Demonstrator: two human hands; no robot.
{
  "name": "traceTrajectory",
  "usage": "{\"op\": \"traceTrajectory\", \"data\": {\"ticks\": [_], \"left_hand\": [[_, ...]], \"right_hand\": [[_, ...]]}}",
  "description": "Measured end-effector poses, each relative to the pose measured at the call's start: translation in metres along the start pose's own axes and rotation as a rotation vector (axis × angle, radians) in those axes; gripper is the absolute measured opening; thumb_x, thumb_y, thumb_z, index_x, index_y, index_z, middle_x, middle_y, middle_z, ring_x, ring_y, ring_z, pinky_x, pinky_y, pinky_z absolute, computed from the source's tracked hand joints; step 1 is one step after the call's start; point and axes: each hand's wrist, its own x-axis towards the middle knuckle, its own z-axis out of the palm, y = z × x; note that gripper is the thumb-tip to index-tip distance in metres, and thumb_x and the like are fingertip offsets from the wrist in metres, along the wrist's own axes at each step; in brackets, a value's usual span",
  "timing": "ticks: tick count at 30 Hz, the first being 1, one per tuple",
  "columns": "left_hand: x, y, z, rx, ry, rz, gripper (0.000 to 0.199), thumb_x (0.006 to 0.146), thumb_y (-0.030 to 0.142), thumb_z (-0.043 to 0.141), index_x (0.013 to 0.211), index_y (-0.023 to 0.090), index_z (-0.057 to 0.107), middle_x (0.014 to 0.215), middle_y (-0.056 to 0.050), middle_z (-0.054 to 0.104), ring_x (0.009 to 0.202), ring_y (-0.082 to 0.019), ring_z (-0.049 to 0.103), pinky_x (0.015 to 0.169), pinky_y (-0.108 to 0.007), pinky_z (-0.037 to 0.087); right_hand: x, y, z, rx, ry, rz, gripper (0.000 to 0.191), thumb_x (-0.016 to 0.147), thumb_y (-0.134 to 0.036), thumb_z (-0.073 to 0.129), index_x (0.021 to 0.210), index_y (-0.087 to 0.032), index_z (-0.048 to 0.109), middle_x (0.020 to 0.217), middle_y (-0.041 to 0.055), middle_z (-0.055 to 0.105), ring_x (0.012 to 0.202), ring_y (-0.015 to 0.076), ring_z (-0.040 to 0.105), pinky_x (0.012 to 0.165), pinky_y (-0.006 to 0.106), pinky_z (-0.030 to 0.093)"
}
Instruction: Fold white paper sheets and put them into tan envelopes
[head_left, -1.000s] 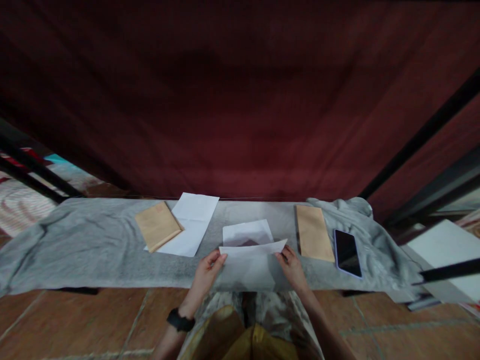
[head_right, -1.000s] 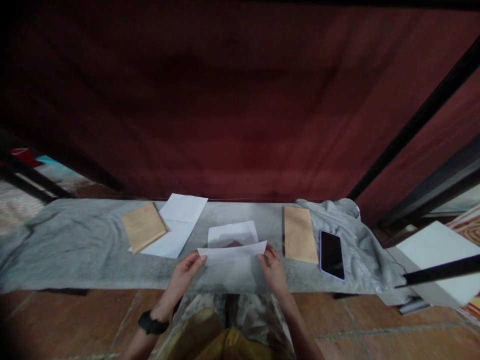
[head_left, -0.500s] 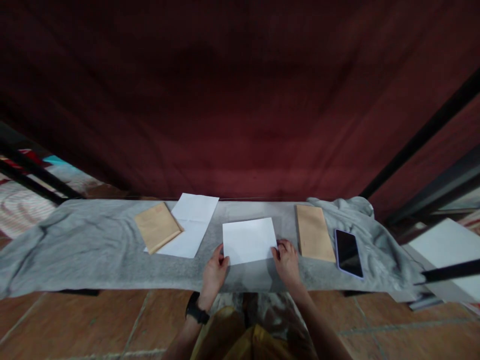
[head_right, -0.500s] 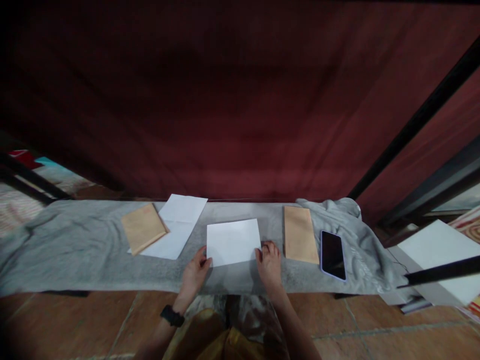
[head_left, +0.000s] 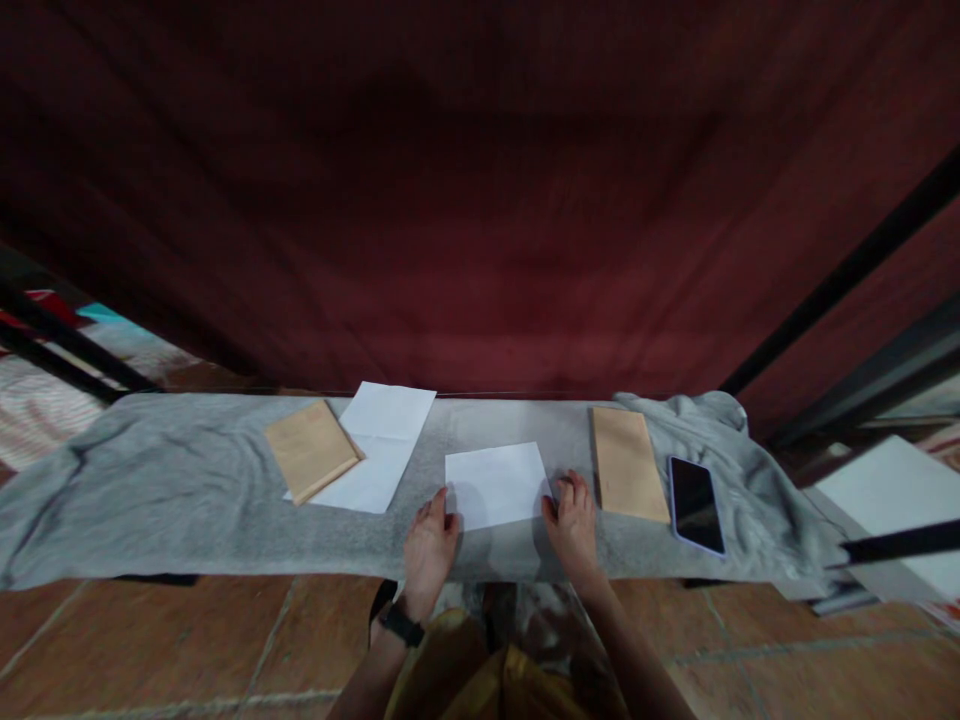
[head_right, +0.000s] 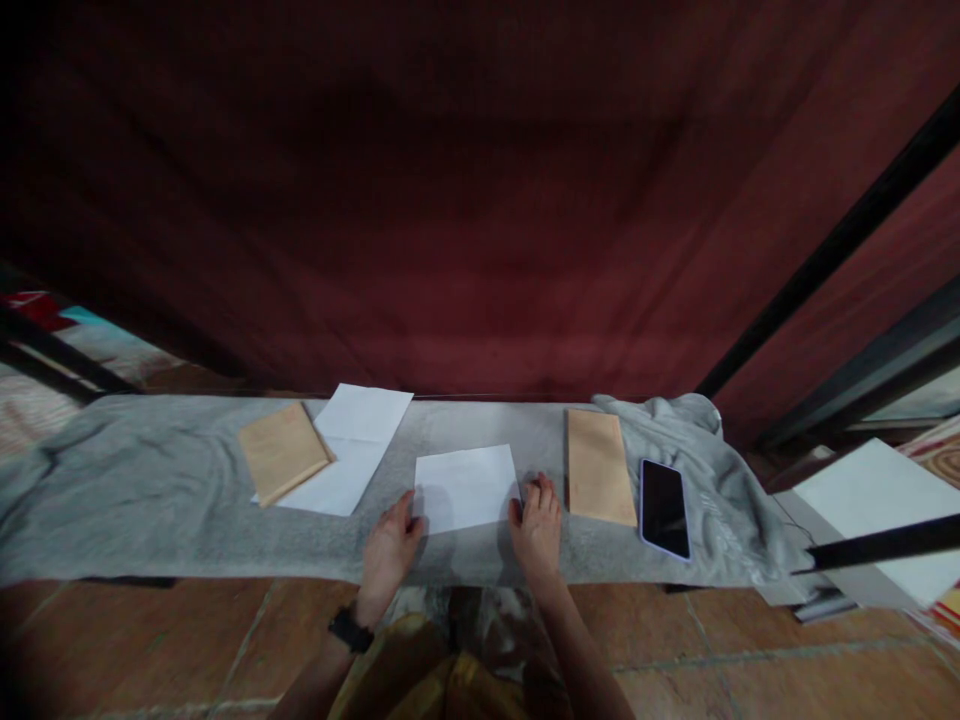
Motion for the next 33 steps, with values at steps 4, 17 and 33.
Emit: {"op": "traceTrajectory", "data": {"ticks": [4, 17, 33], "left_hand": [[-0.002, 0.013, 0.008, 0.060, 0.139, 0.208, 0.048, 0.092, 0.016, 0.041, 0.138, 0.016, 0.054, 0.126, -0.015, 0.064, 0.118, -0.030, 0.059, 0.099, -0.047, 0.048], [0.005, 0.042, 0.054, 0.238, 0.026, 0.413, 0.062, 0.095, 0.012, 0.034, 0.157, 0.011, 0.030, 0.161, -0.014, 0.035, 0.150, -0.024, 0.029, 0.122, -0.046, 0.026], [0.019, 0.008, 0.030, 0.283, 0.098, 0.223, 0.056, 0.102, 0.034, 0.031, 0.150, 0.006, 0.042, 0.156, -0.016, 0.043, 0.147, -0.026, 0.036, 0.121, -0.046, 0.030]], "right_hand": [[0.005, -0.017, 0.005, 0.114, -0.044, -0.045, 0.043, 0.100, -0.029, 0.036, 0.139, -0.017, 0.049, 0.152, 0.0169, 0.043, 0.142, 0.0307, 0.038, 0.111, 0.055, 0.040], [0.010, -0.071, 0.047, 0.045, -0.324, -0.291, 0.051, 0.107, -0.035, 0.025, 0.151, -0.017, 0.043, 0.153, 0.0103, 0.048, 0.145, 0.0210, 0.040, 0.121, 0.047, 0.028], [0.016, -0.020, 0.036, -0.206, -0.189, -0.198, 0.055, 0.106, -0.037, 0.032, 0.153, -0.011, 0.037, 0.155, 0.0164, 0.042, 0.141, 0.0290, 0.043, 0.117, 0.049, 0.027]]}}
